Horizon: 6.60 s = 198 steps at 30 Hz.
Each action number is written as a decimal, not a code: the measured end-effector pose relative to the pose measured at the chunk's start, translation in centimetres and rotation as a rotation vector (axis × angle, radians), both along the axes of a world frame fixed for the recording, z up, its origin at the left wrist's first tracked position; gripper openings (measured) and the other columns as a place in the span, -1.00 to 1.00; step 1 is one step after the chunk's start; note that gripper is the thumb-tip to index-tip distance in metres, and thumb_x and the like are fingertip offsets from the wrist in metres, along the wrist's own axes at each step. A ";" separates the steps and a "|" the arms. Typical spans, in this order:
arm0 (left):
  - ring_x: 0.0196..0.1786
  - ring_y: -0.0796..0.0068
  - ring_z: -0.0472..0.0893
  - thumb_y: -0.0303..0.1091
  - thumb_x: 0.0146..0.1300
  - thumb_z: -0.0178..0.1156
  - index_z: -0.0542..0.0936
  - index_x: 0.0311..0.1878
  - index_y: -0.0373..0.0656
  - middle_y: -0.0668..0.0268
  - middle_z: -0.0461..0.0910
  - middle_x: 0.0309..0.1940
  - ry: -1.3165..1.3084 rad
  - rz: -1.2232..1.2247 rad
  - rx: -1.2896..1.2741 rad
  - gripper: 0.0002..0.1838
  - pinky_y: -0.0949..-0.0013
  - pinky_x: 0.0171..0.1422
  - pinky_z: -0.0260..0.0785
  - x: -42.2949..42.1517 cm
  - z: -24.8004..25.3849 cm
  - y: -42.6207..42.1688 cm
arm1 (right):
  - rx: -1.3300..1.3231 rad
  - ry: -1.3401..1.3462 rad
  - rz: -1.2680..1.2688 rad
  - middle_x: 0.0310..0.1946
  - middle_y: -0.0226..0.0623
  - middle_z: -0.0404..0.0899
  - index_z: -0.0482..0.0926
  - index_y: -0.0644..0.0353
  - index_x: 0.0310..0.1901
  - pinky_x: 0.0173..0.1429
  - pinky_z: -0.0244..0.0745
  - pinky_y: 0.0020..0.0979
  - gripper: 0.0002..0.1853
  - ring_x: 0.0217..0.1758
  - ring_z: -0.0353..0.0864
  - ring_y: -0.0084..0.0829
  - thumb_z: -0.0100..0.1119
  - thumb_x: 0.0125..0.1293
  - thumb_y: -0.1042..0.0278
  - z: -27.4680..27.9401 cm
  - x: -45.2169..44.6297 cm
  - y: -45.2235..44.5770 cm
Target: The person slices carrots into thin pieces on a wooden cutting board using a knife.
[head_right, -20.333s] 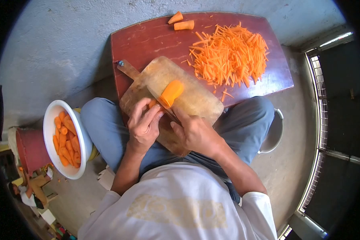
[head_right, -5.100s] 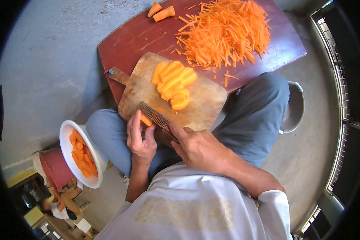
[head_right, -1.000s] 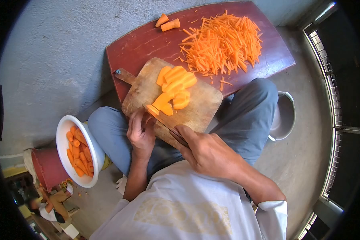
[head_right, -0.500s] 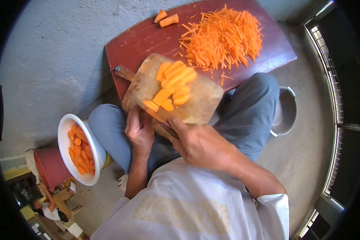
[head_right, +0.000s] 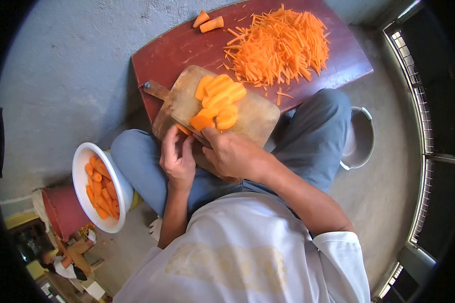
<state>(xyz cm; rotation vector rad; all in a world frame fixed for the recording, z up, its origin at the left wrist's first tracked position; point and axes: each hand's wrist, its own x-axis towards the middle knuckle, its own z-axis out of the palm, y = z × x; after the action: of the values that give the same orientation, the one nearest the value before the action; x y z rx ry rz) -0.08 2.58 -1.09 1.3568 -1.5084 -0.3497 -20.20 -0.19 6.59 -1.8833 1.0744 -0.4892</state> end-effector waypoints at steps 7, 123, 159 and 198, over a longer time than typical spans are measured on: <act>0.25 0.27 0.81 -0.70 0.51 0.41 0.54 0.61 -0.33 0.03 0.67 0.36 0.146 -0.059 0.091 -0.37 0.20 0.20 0.83 0.8 -0.6 1.0 | 0.046 0.124 0.036 -0.22 0.27 0.79 0.54 0.40 0.34 0.00 0.72 0.17 -0.57 -0.13 0.84 0.31 0.31 0.59 0.33 2.7 -1.3 1.4; 0.11 -0.13 0.80 -0.53 0.46 0.53 0.67 0.36 -0.37 -0.05 0.77 0.15 -0.078 0.013 -0.009 -0.54 0.02 0.21 0.72 1.0 -0.3 0.3 | 0.026 0.027 0.028 -0.34 0.34 0.73 0.54 0.43 0.13 -0.09 0.68 0.20 -0.64 -0.22 0.78 0.40 0.30 0.60 0.26 -0.5 0.4 0.5; 0.24 -0.05 0.73 -0.32 0.24 0.71 0.80 0.21 -0.36 0.02 0.75 0.18 -0.392 -0.312 0.056 -0.47 -0.09 0.47 0.52 2.1 6.8 -14.5 | -0.517 0.111 -0.362 0.45 0.17 0.67 0.71 0.23 0.48 0.51 0.64 -0.08 -0.55 0.48 0.71 0.10 0.25 0.74 0.19 4.8 -10.8 -17.3; 0.01 -0.06 0.79 -0.50 0.44 0.48 0.74 0.25 -0.34 0.00 0.84 0.05 -0.436 -0.326 -0.093 -0.64 0.00 0.20 0.59 3.1 2.9 -14.6 | -0.257 0.671 0.368 -0.13 0.08 0.87 0.25 0.00 0.79 0.04 0.75 0.11 -0.04 -0.07 0.91 0.11 0.47 0.40 0.20 0.1 -3.2 -8.9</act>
<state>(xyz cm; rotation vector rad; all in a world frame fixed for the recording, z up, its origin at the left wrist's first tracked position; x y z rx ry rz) 3.04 -11.97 1.80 1.1582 -2.0909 -0.1864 -23.45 -9.12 6.72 -2.4948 1.0650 0.2557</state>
